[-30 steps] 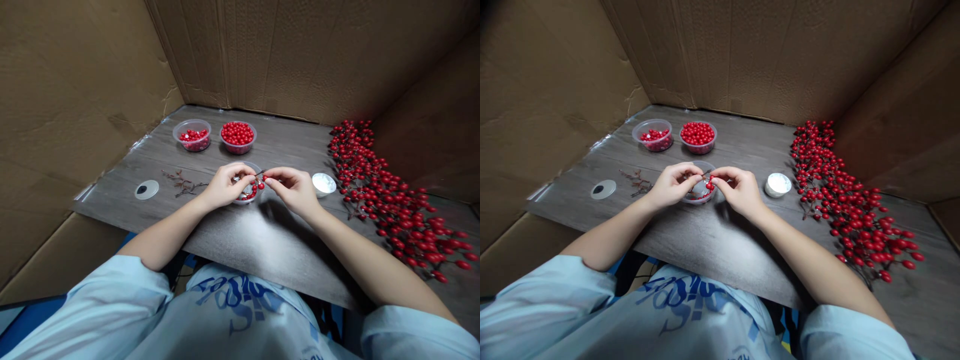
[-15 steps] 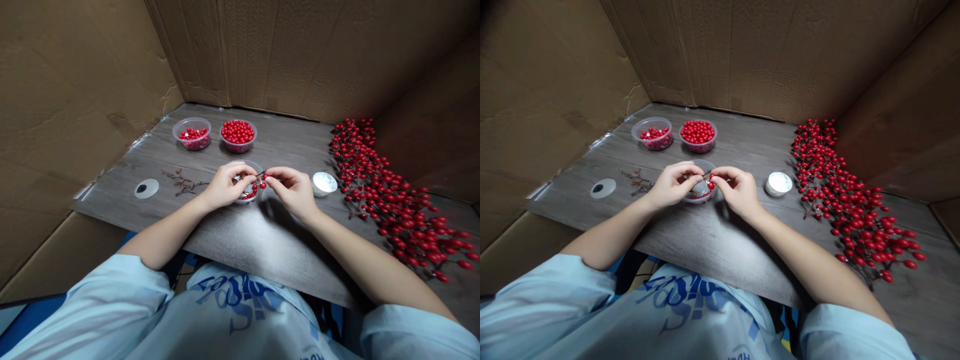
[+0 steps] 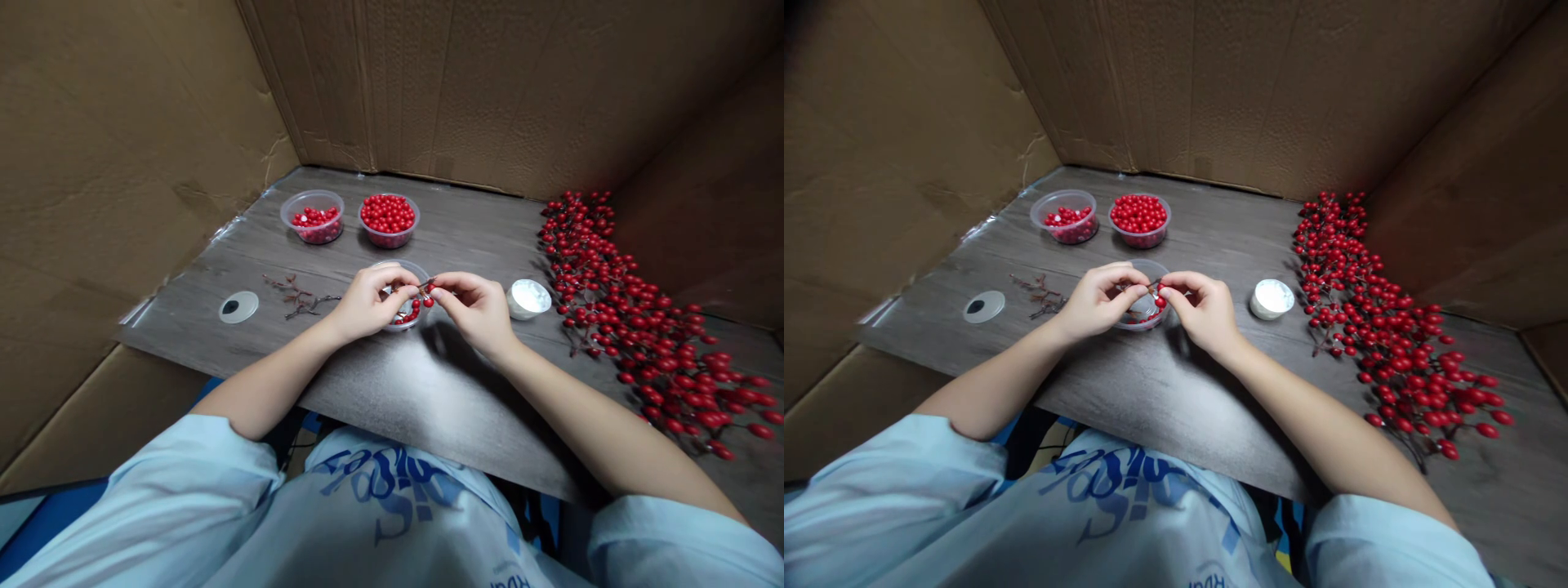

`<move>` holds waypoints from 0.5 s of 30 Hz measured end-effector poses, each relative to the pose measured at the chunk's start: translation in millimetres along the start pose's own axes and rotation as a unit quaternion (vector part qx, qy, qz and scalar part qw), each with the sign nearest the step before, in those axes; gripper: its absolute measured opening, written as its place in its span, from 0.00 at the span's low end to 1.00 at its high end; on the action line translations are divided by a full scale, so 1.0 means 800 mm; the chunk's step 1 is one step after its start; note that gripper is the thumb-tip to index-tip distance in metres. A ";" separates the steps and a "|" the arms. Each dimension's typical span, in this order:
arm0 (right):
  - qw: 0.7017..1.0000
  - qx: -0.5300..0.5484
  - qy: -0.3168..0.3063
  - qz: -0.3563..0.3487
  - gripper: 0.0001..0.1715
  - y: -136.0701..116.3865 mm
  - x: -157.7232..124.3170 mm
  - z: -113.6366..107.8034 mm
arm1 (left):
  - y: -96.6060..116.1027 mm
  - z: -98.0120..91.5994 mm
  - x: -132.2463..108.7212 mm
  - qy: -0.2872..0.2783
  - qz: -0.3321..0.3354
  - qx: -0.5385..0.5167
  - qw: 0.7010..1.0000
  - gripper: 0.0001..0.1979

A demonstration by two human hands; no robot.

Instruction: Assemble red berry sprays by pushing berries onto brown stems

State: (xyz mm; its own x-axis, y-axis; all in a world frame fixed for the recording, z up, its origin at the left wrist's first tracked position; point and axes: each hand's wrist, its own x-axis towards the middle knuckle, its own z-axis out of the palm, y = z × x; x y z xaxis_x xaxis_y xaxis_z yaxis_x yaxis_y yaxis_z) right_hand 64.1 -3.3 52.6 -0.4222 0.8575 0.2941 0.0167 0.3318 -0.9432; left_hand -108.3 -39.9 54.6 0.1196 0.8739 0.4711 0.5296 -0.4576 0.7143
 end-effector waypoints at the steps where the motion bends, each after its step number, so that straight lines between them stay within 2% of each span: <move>1: 1.000 -0.002 -0.001 0.001 0.09 0.000 0.000 0.000 | 0.000 0.000 0.000 -0.001 -0.001 0.002 1.000 0.08; 6: 1.000 -0.014 -0.008 0.000 0.12 -0.001 0.002 -0.001 | 0.000 -0.001 0.001 0.001 -0.007 -0.007 1.000 0.08; 10: 0.999 -0.026 0.027 -0.010 0.17 0.002 0.012 -0.003 | -0.005 -0.002 0.003 0.049 -0.044 -0.067 0.996 0.09; 13: 0.991 -0.111 0.062 -0.043 0.13 0.009 0.027 -0.006 | -0.011 -0.003 0.007 0.099 -0.087 -0.133 0.982 0.10; 15: 0.973 -0.212 0.043 -0.085 0.08 0.011 0.037 -0.008 | -0.017 -0.004 0.010 0.140 -0.111 -0.171 0.969 0.11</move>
State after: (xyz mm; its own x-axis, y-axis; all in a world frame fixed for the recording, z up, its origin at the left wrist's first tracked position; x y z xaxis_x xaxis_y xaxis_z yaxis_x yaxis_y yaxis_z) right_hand 57.7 27.6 54.2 -0.3739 0.7995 0.4701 0.3328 0.5887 -0.7366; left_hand -117.7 -27.4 50.1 -0.2237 0.8998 0.3746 0.2012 -0.3334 0.9211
